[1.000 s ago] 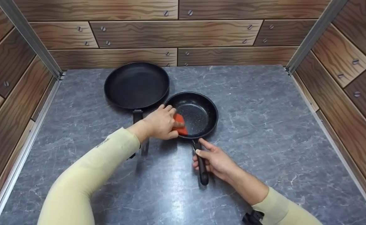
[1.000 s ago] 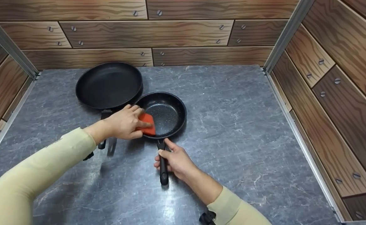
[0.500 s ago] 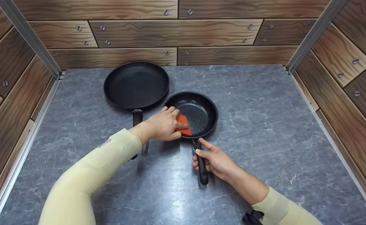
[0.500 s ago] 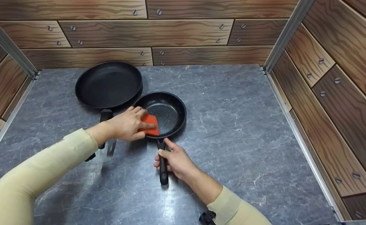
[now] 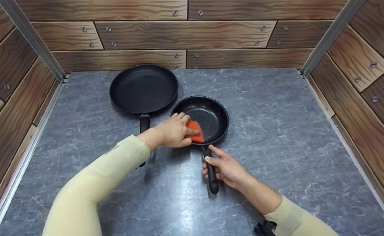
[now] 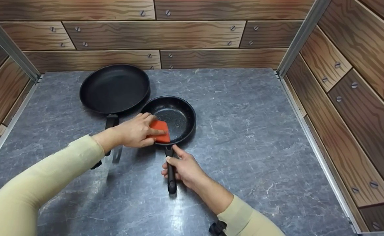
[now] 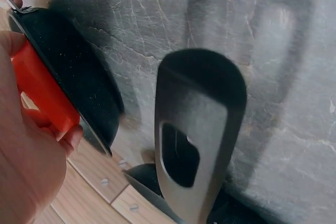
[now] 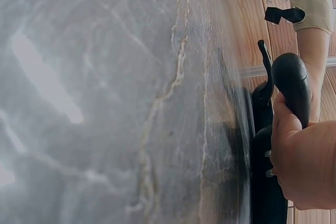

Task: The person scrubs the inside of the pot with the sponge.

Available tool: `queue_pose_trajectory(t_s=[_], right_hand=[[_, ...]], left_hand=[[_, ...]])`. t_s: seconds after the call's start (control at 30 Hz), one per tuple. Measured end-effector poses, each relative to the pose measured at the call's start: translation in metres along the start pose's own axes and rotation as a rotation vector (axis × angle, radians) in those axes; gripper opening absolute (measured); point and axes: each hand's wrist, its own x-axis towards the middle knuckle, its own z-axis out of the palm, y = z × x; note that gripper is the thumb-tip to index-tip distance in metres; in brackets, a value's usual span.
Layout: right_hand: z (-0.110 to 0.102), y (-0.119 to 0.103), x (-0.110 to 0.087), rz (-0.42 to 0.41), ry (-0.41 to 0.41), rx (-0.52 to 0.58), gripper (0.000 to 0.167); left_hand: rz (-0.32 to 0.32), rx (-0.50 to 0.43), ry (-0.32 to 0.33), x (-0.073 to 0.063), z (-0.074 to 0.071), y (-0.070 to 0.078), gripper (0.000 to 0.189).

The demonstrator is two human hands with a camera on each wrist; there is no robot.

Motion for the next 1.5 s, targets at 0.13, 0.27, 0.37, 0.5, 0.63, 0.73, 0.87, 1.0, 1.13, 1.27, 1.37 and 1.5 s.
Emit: queue_pose_trajectory(t_s=[0.13, 0.27, 0.37, 0.5, 0.63, 0.73, 0.87, 1.0, 1.13, 1.27, 1.37, 1.5], right_hand=[[0.0, 0.0, 0.0, 0.002, 0.002, 0.003, 0.076], [-0.001, 0.0, 0.0, 0.008, 0.008, -0.003, 0.076], [-0.001, 0.0, 0.0, 0.006, 0.006, -0.004, 0.076], [-0.002, 0.0, 0.0, 0.0, -0.006, -0.001, 0.076], [-0.002, 0.0, -0.001, -0.004, -0.021, 0.006, 0.077], [-0.002, 0.0, -0.001, -0.006, -0.027, 0.009, 0.077], [-0.003, 0.0, -0.001, 0.0, -0.026, 0.006, 0.077], [-0.002, 0.0, -0.001, 0.005, -0.028, 0.001, 0.076], [-0.003, 0.0, 0.0, 0.0, -0.03, -0.001, 0.076], [-0.003, 0.0, -0.001, 0.001, -0.028, -0.001, 0.076], [-0.002, 0.0, -0.001, 0.008, -0.027, -0.001, 0.076], [-0.002, -0.001, -0.001, 0.02, -0.022, -0.004, 0.076]], left_hand=[[0.011, 0.0, 0.006, 0.002, 0.001, 0.001, 0.048], [0.015, 0.003, -0.001, 0.006, 0.001, 0.002, 0.047], [0.007, -0.014, -0.019, 0.009, 0.001, 0.003, 0.047], [-0.014, -0.038, -0.049, 0.013, 0.001, 0.004, 0.047], [-0.026, -0.044, -0.066, 0.016, 0.0, 0.005, 0.047], [-0.03, -0.049, -0.074, 0.018, 0.0, 0.006, 0.047], [-0.033, -0.056, -0.077, 0.021, 0.0, 0.007, 0.048], [-0.035, -0.066, -0.076, 0.024, 0.001, 0.008, 0.048], [-0.043, -0.074, -0.067, 0.028, 0.003, 0.009, 0.047], [-0.047, -0.077, -0.05, 0.032, 0.005, 0.009, 0.047], [-0.044, -0.072, -0.033, 0.035, 0.006, 0.01, 0.047], [-0.04, -0.072, -0.017, 0.038, 0.008, 0.009, 0.046]])
